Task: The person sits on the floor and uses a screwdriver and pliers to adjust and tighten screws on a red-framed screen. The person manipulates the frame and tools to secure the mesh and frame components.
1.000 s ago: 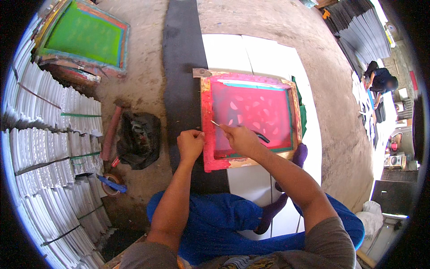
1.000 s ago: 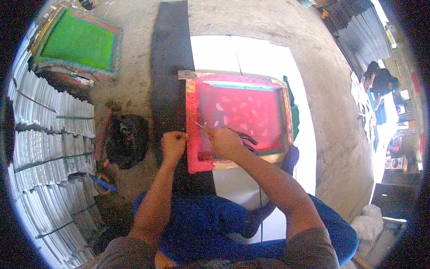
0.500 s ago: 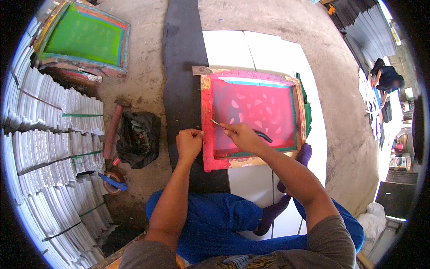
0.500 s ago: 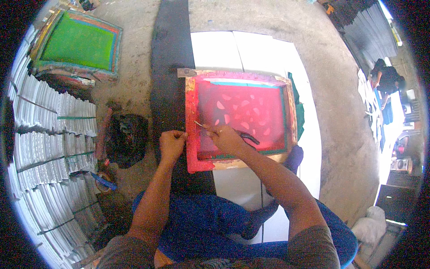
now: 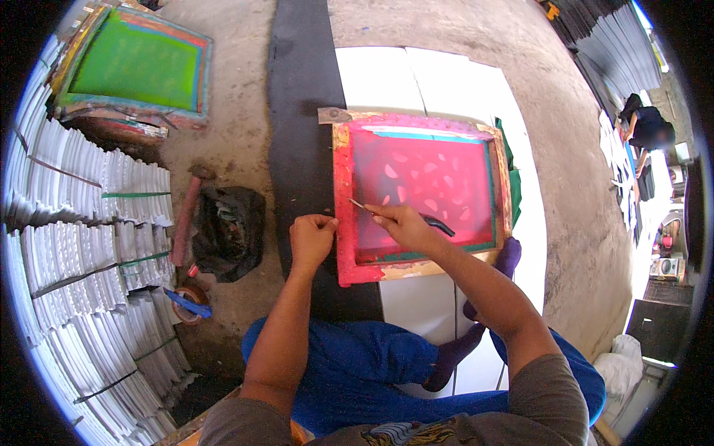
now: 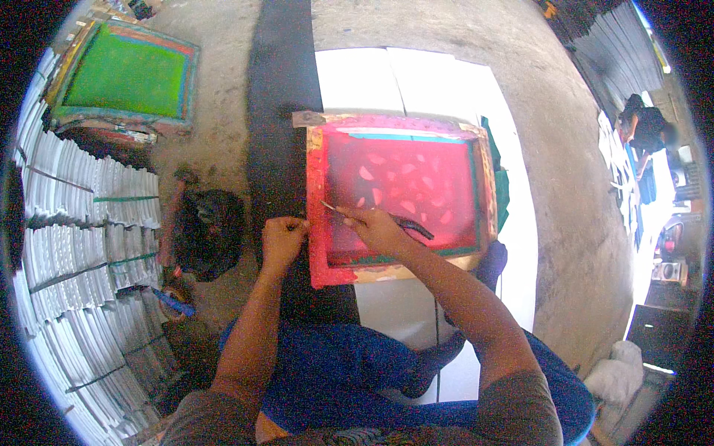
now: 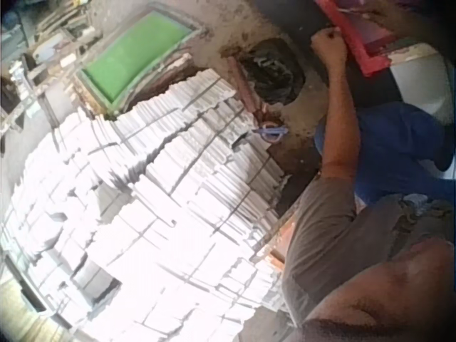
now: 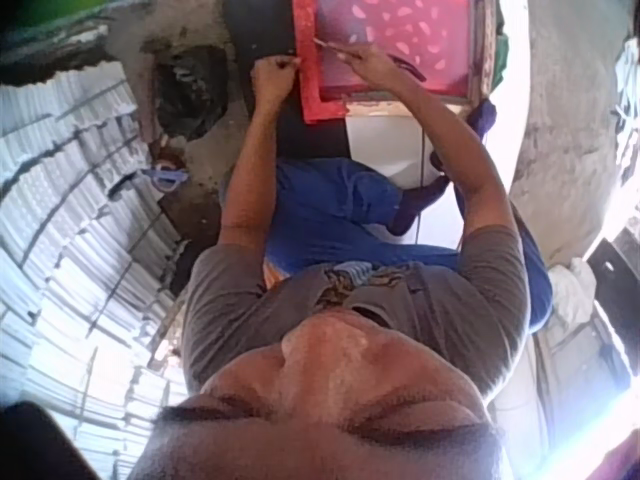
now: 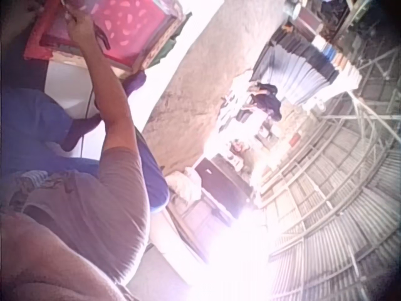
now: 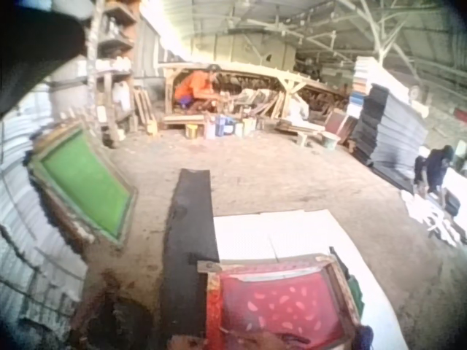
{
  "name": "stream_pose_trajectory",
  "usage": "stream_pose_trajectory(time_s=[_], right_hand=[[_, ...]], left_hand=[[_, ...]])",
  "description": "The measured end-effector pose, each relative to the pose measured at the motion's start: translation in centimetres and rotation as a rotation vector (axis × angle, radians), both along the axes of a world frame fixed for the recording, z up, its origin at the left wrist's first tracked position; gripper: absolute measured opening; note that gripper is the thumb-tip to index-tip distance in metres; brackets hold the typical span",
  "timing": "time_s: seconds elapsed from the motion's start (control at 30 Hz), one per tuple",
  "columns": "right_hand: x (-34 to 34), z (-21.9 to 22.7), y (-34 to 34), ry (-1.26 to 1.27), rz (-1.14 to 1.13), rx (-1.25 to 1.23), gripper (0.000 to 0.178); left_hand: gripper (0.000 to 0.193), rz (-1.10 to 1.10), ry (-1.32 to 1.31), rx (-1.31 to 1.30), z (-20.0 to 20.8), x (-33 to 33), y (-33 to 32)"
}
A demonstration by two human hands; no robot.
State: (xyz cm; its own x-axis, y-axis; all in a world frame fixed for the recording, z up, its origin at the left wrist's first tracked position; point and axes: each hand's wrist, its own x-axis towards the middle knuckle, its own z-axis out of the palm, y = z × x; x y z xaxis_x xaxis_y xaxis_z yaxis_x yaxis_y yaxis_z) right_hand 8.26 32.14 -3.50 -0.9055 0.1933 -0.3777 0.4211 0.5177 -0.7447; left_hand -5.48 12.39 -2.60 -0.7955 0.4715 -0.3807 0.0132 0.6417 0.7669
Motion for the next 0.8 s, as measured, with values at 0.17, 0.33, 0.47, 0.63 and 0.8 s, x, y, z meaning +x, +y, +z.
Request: stream_pose_trajectory(time_s=[0.17, 0.33, 0.47, 0.63, 0.8], right_hand=[[0.7, 1.4, -0.6, 0.213, 0.16, 0.572, 0.04], [-0.1, 0.5, 1.8, -0.162, -0.138, -0.378, 0.045], [0.3, 0.3, 1.1, -0.038, -0.152, -0.308, 0.039], [1.7, 2.7, -3.4, 0.183, 0.028, 0.54, 0.039], [1.9, 5.3, -5.0, 0.014, 0.041, 0.657, 0.046]], left_hand=[[0.02, -0.021, 0.0, -0.034, 0.0, -0.2, -0.2], [0.02, -0.067, -0.027, -0.031, 0.2, -0.4, 0.0], [0.02, -0.104, -0.063, -0.031, 1.3, -0.7, 0.3], [0.021, -0.172, 0.106, -0.022, 0.3, -0.8, -0.8], [0.021, -0.183, 0.047, -0.062, 1.1, -0.9, -0.5]])
